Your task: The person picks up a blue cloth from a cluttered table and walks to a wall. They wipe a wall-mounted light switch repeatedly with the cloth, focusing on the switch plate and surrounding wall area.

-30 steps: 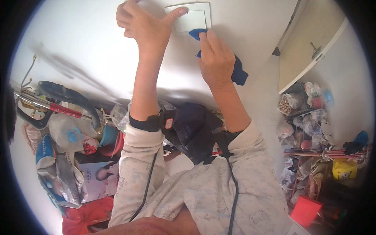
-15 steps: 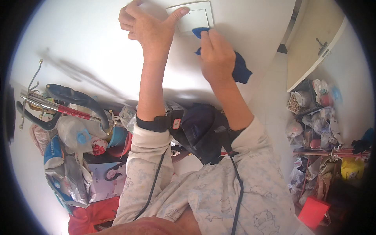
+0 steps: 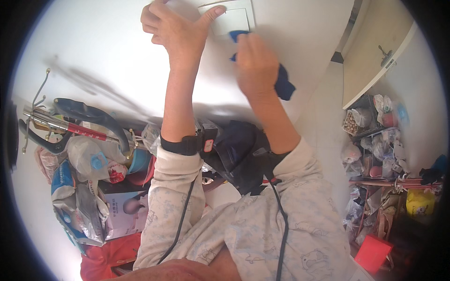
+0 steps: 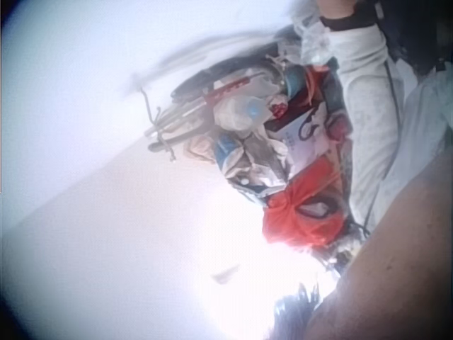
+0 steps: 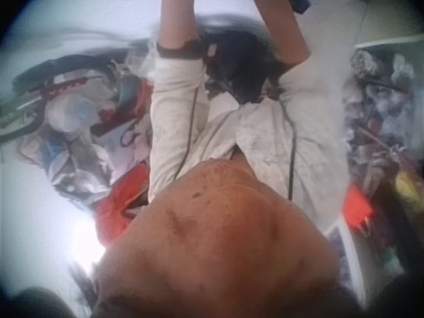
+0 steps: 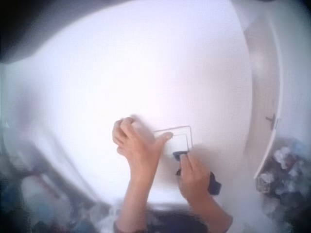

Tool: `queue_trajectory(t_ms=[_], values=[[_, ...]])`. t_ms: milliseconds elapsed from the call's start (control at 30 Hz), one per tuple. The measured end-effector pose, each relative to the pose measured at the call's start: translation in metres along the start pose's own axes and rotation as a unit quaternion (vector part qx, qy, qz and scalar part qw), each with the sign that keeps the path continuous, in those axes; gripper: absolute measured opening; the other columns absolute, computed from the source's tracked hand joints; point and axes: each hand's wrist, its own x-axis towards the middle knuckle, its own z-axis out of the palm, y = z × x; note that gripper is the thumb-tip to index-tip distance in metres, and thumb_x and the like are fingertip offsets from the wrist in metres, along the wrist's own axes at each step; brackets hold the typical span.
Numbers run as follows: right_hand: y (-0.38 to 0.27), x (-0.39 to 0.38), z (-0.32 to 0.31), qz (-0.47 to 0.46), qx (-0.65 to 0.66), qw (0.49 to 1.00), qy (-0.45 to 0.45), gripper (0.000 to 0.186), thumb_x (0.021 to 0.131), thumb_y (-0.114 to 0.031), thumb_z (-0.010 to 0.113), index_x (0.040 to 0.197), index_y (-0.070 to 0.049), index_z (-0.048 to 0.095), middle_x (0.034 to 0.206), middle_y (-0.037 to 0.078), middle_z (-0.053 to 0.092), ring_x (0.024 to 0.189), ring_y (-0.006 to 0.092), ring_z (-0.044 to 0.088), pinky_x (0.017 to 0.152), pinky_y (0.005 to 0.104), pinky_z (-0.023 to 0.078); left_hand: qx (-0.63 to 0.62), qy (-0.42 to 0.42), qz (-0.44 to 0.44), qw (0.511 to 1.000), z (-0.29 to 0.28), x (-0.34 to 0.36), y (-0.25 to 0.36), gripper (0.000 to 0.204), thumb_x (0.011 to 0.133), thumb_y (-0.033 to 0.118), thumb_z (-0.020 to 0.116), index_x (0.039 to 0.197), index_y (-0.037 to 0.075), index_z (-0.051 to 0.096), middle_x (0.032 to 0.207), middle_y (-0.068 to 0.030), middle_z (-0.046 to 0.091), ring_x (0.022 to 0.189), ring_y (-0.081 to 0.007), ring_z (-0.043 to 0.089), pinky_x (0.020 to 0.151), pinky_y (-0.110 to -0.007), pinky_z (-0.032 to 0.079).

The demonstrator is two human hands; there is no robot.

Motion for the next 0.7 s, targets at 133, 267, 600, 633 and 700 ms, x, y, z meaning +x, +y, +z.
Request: queue_trajectory(t_ms=[133,267,600,633,700], values=[[-0.007,0.001,0.003,-0.006,0.024,1.000,-0.012,0.033,0.069,-0.003,0.066,0.102,-0.003,0.065,0.088,0.007,0.059,0.069,0.0260,0.062,0.060,0.0380,0.051,-0.001,-0.002,0.006,1.000,-0.001,0.001,0.000,0.096,0.061,0.035,0.095,0.133,0.007,0.037,0.140,-0.0229,0.032,0.130,-0.0410,0.031,0.095,-0.060,0.039],[0.015,0.000,-0.014,0.029,0.018,0.999,-0.010,0.037,0.067,-0.001,0.067,0.104,-0.004,0.065,0.094,0.007,0.062,0.074,0.0257,0.066,0.059,0.0369,0.052,-0.008,0.009,0.025,1.000,-0.001,0.001,-0.002,0.095,0.061,0.033,0.095,0.132,0.008,0.038,0.140,-0.0226,0.032,0.130,-0.0409,0.032,0.094,-0.060,0.039],[0.009,-0.001,-0.009,0.032,0.044,0.998,-0.037,0.040,0.066,-0.002,0.069,0.105,-0.006,0.063,0.095,0.007,0.061,0.074,0.0283,0.065,0.061,0.0394,0.053,-0.009,0.007,0.016,1.000,-0.001,0.001,0.000,0.094,0.061,0.034,0.095,0.131,0.009,0.039,0.139,-0.0219,0.033,0.130,-0.0405,0.032,0.093,-0.060,0.041],[0.012,-0.001,-0.013,0.036,0.042,0.998,-0.036,0.040,0.065,-0.002,0.069,0.105,-0.006,0.063,0.095,0.007,0.061,0.074,0.0283,0.064,0.060,0.0393,0.052,-0.008,0.006,0.018,1.000,-0.001,0.000,0.001,0.094,0.061,0.034,0.095,0.131,0.009,0.039,0.139,-0.0219,0.033,0.130,-0.0407,0.032,0.093,-0.060,0.041],[0.013,0.001,-0.014,0.061,0.027,0.998,-0.004,0.041,0.064,-0.001,0.070,0.105,-0.006,0.063,0.095,0.007,0.061,0.074,0.0282,0.064,0.060,0.0391,0.052,-0.003,0.007,0.014,1.000,-0.002,0.002,-0.001,0.094,0.061,0.035,0.095,0.131,0.009,0.039,0.138,-0.0219,0.033,0.130,-0.0407,0.032,0.093,-0.060,0.041]])
